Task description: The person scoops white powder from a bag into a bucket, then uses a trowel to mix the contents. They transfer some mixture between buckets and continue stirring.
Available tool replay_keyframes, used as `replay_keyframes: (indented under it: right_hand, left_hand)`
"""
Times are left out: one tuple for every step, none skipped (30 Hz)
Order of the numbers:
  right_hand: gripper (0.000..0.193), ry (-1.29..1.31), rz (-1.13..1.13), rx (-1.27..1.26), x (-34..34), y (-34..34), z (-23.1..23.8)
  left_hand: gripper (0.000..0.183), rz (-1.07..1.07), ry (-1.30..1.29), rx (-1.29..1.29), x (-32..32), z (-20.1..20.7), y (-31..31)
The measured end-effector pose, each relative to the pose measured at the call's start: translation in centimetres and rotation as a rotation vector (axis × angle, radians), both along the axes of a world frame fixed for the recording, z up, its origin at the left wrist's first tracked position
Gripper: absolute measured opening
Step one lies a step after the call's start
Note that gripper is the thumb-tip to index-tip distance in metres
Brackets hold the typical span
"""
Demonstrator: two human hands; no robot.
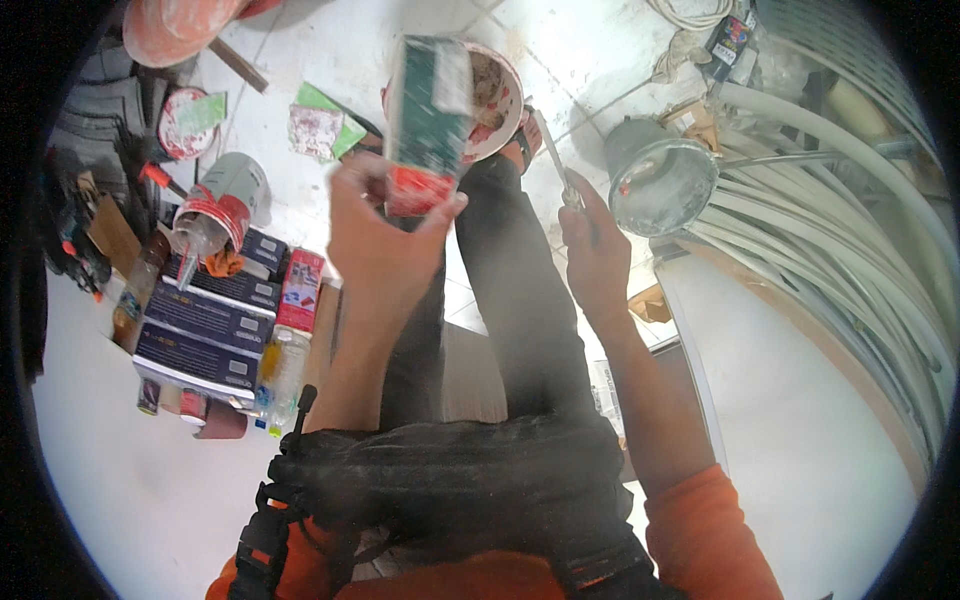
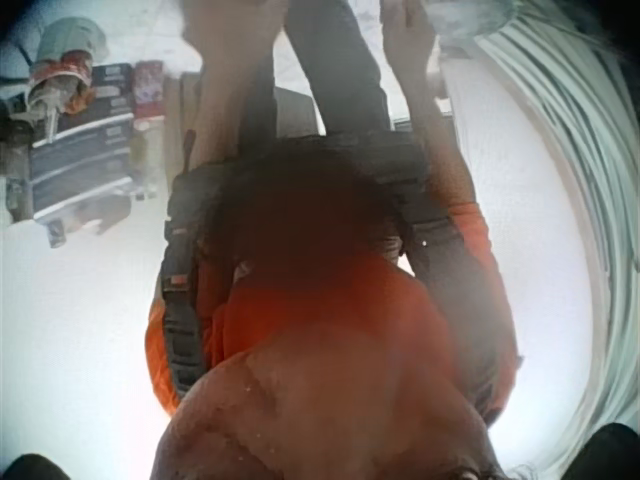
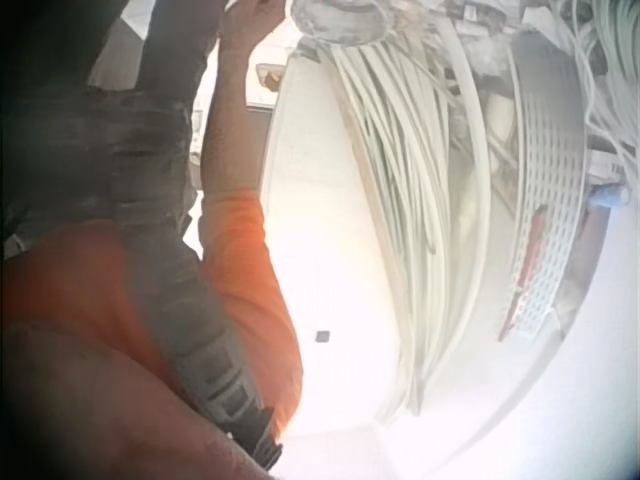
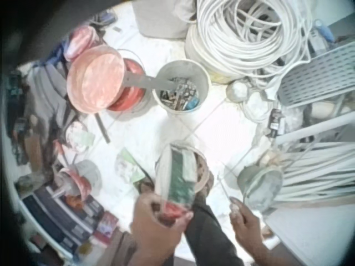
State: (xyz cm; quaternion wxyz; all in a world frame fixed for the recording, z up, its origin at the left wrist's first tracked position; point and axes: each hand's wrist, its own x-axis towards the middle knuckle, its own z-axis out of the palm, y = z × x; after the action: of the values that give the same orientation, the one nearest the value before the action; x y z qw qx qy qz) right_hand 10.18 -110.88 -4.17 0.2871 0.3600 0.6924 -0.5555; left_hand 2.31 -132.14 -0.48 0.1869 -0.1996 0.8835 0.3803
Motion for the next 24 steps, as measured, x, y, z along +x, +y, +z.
replay_keyframes:
  right_hand:
    - [0.045,-0.012,-0.05,-0.003,0.2,-0.2,-0.4]
    - [0.045,-0.026,-0.099,-0.004,0.7,-0.4,-0.7]
    - [0.045,-0.043,-0.148,-0.007,0.8,-0.4,-0.9]
    - [0.046,-0.092,-0.106,0.035,0.7,-0.5,-0.9]
    - [0.046,-0.095,-0.122,0.036,0.9,-0.4,-1.1]
    - [0.046,-0.097,-0.137,0.036,1.1,-0.5,-1.5]
    - [0.046,-0.1,-0.15,0.034,1.3,-0.6,-1.8]
    - [0.046,-0.116,-0.163,0.027,1.3,-0.7,-1.8]
    - [0.046,-0.123,-0.162,0.029,1.3,-0.8,-1.9]
    - [0.046,-0.13,-0.161,0.03,1.4,-0.9,-2.1]
    - [0.046,-0.139,-0.164,0.033,1.6,-1.0,-2.2]
    - [0.046,-0.134,-0.153,0.043,1.8,-0.9,-2.4]
    - [0.046,-0.128,-0.142,0.053,2.0,-0.9,-2.5]
    - [0.046,-0.122,-0.133,0.065,2.1,-0.8,-2.7]
    - [0.045,-0.119,-0.175,0.037,2.2,-0.8,-2.9]
    - [0.044,-0.114,-0.217,0.009,2.3,-0.9,-3.3]
    - [0.043,-0.109,-0.252,-0.024,2.3,-1.1,-3.6]
    - [0.043,-0.196,-0.254,-0.064,0.6,-1.2,-3.2]
    - [0.043,-0.15,-0.289,-0.037,-0.7,-1.2,-2.8]
    - [0.044,-0.102,-0.312,-0.033,-2.0,-1.8,-2.4]
    - [0.045,-0.056,-0.338,-0.032,-3.5,-2.6,-2.0]
    - [0.043,0.061,-0.396,-0.079,-5.2,-2.9,-1.1]
    - [0.04,0.072,-0.502,-0.164,-7.8,-3.3,0.8]
    - [0.04,0.093,-0.617,-0.089,-10.1,-4.4,2.2]
  left_hand:
    - [0.047,-0.156,0.102,-0.089,1.2,-1.9,0.1]
    - [0.047,-0.31,0.201,-0.176,2.9,-4.8,0.2]
    - [0.047,-0.463,0.298,-0.266,4.2,-7.0,0.2]
    - [0.048,-0.488,0.296,-0.247,5.0,-8.2,0.3]
    - [0.048,-0.514,0.295,-0.225,5.3,-9.0,0.6]
    - [0.049,-0.54,0.294,-0.203,5.5,-9.8,0.9]
    - [0.049,-0.548,0.308,-0.201,5.8,-10.6,1.2]
    - [0.049,-0.559,0.318,-0.192,5.8,-10.9,1.6]
    - [0.049,-0.568,0.326,-0.186,5.8,-11.1,1.7]
    - [0.049,-0.555,0.33,-0.186,5.9,-11.2,1.7]
    - [0.049,-0.546,0.334,-0.184,5.5,-11.0,1.8]
    - [0.05,-0.537,0.338,-0.182,5.2,-10.6,1.8]
    - [0.05,-0.415,0.351,-0.135,5.1,-10.0,1.5]
    - [0.05,-0.295,0.363,-0.086,4.2,-8.6,1.2]
    - [0.05,-0.174,0.375,-0.031,3.5,-7.4,0.8]
    - [0.048,-0.024,0.33,0.092,3.0,-6.8,-0.1]
    - [0.047,0.13,0.282,0.209,2.7,-6.1,-1.2]
    - [0.044,0.372,0.213,0.355,1.5,-4.8,-1.7]
    - [0.042,0.613,0.137,0.5,0.4,-3.9,-2.2]
    - [0.04,0.61,0.128,0.538,0.5,-3.6,-3.7]
    - [0.042,0.698,0.083,0.589,0.5,-3.7,-4.4]
    - [0.045,0.787,0.04,0.64,0.5,-3.9,-4.9]
    - [0.048,0.876,-0.002,0.691,0.6,-4.2,-5.5]
    - [0.053,0.854,-0.056,0.724,1.4,-5.0,-5.9]
